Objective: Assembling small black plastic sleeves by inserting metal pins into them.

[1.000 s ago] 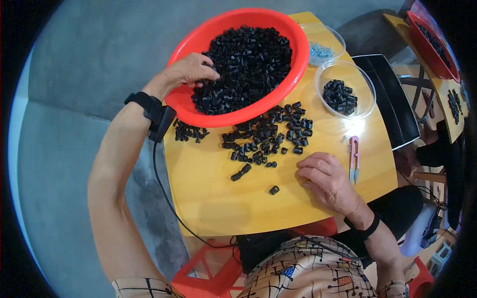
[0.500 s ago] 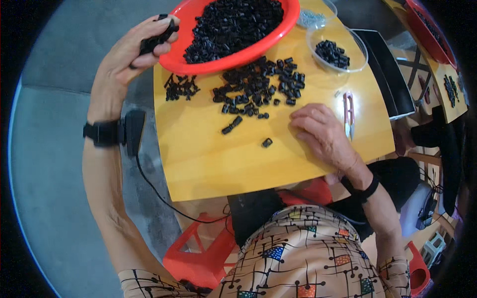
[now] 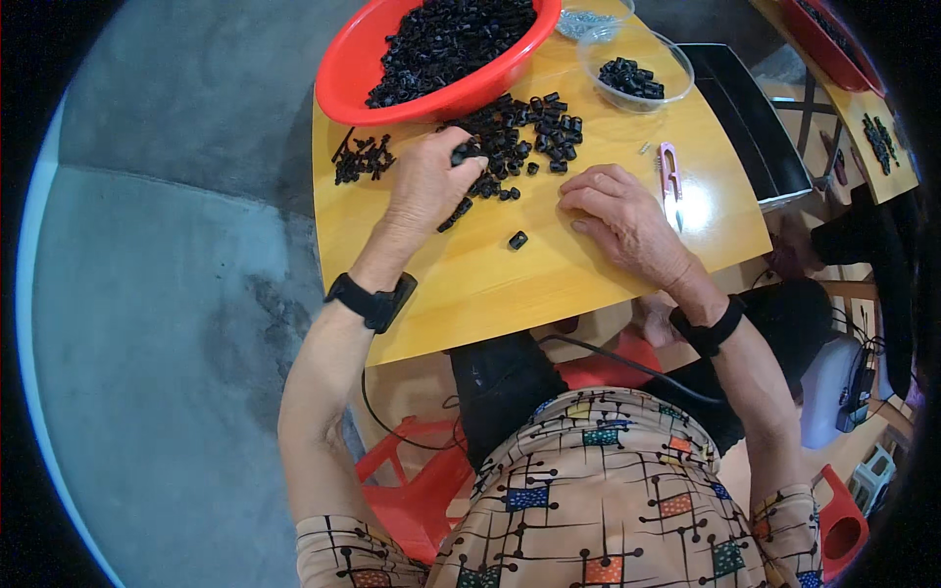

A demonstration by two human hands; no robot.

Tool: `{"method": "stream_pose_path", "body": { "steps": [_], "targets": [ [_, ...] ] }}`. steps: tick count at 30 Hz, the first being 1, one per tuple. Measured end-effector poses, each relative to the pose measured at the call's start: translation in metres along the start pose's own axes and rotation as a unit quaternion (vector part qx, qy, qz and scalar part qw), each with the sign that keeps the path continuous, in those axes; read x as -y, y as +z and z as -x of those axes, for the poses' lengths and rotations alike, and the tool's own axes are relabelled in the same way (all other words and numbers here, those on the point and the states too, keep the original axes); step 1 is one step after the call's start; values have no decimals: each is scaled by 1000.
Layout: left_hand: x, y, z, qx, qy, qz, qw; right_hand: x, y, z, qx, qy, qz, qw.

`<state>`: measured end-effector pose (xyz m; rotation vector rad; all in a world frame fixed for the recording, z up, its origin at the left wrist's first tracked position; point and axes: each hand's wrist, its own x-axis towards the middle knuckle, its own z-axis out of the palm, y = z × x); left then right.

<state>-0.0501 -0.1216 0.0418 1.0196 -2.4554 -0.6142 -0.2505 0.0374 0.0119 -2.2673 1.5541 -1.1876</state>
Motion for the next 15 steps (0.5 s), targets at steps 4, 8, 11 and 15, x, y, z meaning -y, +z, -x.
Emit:
{"method": "stream_pose_path", "body": {
  "steps": [4,8,11,15],
  "targets": [
    [-11,21,3,-42,83,-97,991,-3,0,4,-15,-5,10,1000],
    [-17,33,2,-66,98,-119,986,-7,0,6,-14,-10,11,1000],
    [-15,36,3,-98,129,-155,975,-8,5,5,-19,-12,3,1000],
    [-18,39,4,-107,151,-146,972,-9,4,6,-20,-16,16,1000]
  ]
}}
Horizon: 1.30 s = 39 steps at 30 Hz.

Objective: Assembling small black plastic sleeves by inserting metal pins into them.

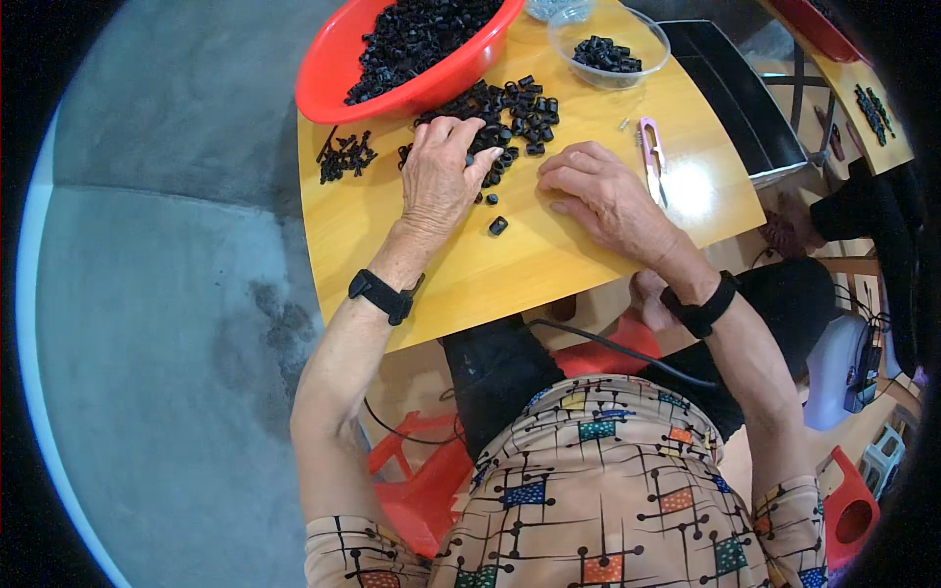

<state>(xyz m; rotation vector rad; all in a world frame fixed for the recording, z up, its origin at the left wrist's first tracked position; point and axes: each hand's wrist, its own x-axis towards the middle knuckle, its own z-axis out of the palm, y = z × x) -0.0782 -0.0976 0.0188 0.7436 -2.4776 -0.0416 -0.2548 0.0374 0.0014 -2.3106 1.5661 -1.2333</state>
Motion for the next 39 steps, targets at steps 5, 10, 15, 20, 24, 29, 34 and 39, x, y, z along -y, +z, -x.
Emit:
{"method": "stream_pose_path", "body": {
  "steps": [5,10,15,20,24,29,34,39],
  "targets": [
    [3,0,10,14,-6,23,1000,-2,1,2,1,-1,3,1000],
    [3,-3,17,18,3,-5,1000,-1,1,1,4,1,8,1000],
    [6,2,21,50,13,-6,999,0,0,0,13,7,5,1000],
    [-4,-1,34,141,-11,-45,989,-2,2,1,-14,-13,-1,1000],
    [-9,-3,36,168,-21,-40,985,-2,2,2,-14,-15,4,1000],
    [-11,-19,35,141,-52,-20,988,-3,2,3,-13,-21,2,1000],
    [14,-56,58,132,-147,24,980,-1,0,2,-4,-15,5,1000],
    [4,-68,98,192,-173,47,965,-1,1,2,-1,-15,3,1000]
  ]
}}
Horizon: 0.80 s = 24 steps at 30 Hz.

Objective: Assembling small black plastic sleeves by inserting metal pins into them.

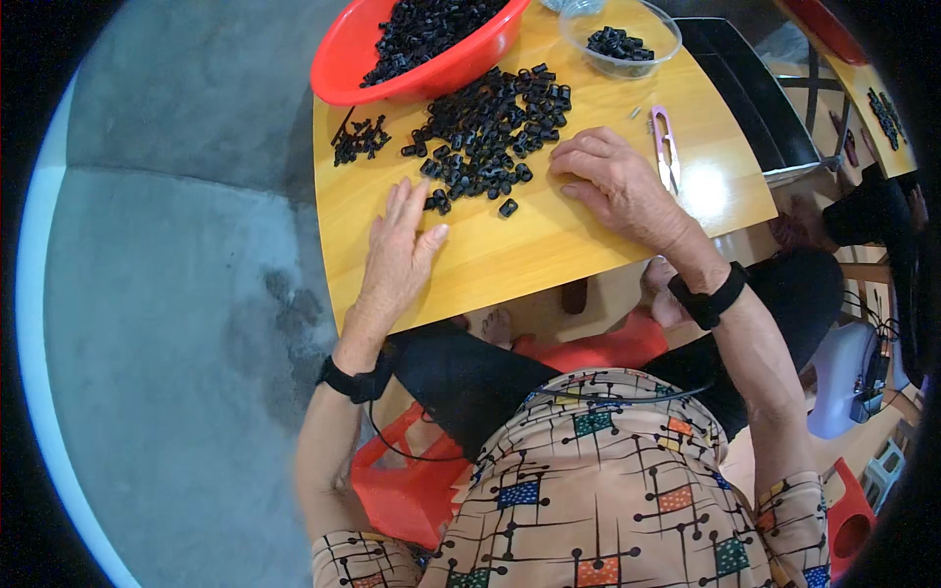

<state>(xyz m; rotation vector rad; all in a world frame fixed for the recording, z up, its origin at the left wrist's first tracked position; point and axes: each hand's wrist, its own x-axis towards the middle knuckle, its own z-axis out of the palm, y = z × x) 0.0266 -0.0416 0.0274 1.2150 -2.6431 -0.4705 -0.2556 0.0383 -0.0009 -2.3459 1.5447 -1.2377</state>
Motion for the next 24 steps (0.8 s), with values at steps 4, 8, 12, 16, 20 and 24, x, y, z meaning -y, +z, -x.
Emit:
{"method": "stream_pose_path", "body": {
  "steps": [4,8,12,16,20,24],
  "targets": [
    [-6,17,11,-6,4,-39,999,2,1,-1,-9,-1,-4,1000],
    [-18,20,8,-43,4,-37,998,3,2,-2,-1,-2,5,1000],
    [-40,19,-18,-69,74,-56,993,6,0,-1,0,-2,21,1000],
    [-45,32,-44,-50,109,-79,990,8,1,-3,10,-4,25,1000],
    [-43,36,-45,-47,128,-62,989,12,3,-5,9,-5,20,1000],
    [-46,35,-38,-52,137,-33,989,10,2,-3,5,0,25,1000]
  ]
}}
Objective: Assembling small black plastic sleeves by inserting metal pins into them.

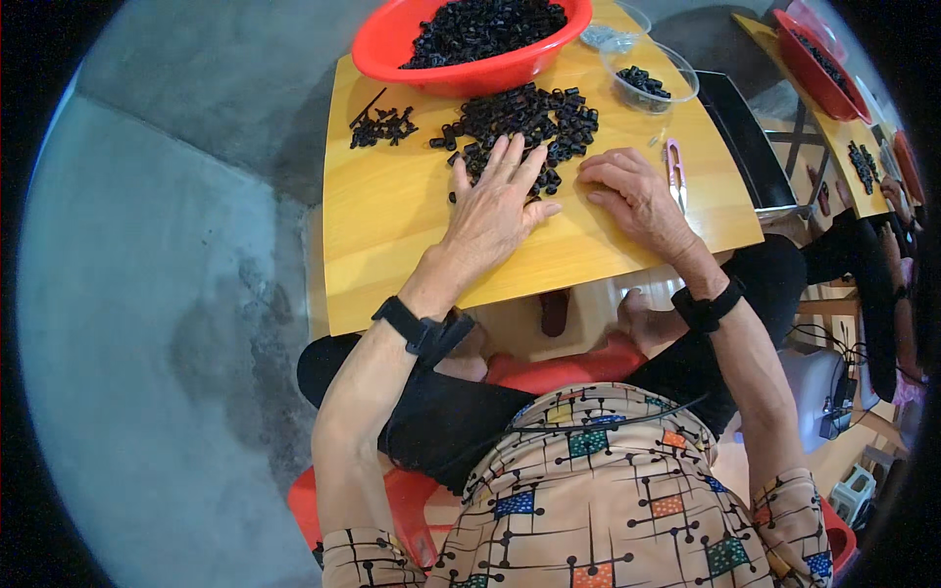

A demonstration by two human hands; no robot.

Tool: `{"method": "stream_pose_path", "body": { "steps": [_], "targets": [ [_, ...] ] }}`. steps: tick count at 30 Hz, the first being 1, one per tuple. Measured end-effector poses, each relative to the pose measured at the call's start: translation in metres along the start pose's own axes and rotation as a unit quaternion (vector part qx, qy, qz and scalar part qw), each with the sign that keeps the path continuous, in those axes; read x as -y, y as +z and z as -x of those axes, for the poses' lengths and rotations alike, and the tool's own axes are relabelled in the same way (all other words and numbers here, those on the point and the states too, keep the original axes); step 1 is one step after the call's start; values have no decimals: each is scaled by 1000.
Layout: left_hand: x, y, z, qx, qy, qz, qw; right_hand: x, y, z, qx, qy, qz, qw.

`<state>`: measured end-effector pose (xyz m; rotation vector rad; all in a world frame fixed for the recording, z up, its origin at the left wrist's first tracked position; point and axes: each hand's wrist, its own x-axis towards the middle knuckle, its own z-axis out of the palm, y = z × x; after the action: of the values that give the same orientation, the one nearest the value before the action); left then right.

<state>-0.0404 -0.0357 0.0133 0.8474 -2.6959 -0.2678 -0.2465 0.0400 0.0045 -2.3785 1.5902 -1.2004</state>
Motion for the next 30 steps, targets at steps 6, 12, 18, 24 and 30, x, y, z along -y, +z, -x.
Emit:
{"method": "stream_pose_path", "body": {
  "steps": [6,12,18,24,30],
  "targets": [
    [14,-28,35,-125,-97,161,974,4,0,-1,8,10,1,1000],
    [65,-23,63,-295,-236,410,831,5,1,-1,18,12,33,999],
    [46,-17,59,-230,-149,265,925,14,2,-4,16,18,43,999],
    [55,-9,56,-220,-121,211,945,17,1,-1,17,19,70,997],
    [48,-6,51,-238,-91,101,962,35,6,21,-18,43,59,997]
  ]
}}
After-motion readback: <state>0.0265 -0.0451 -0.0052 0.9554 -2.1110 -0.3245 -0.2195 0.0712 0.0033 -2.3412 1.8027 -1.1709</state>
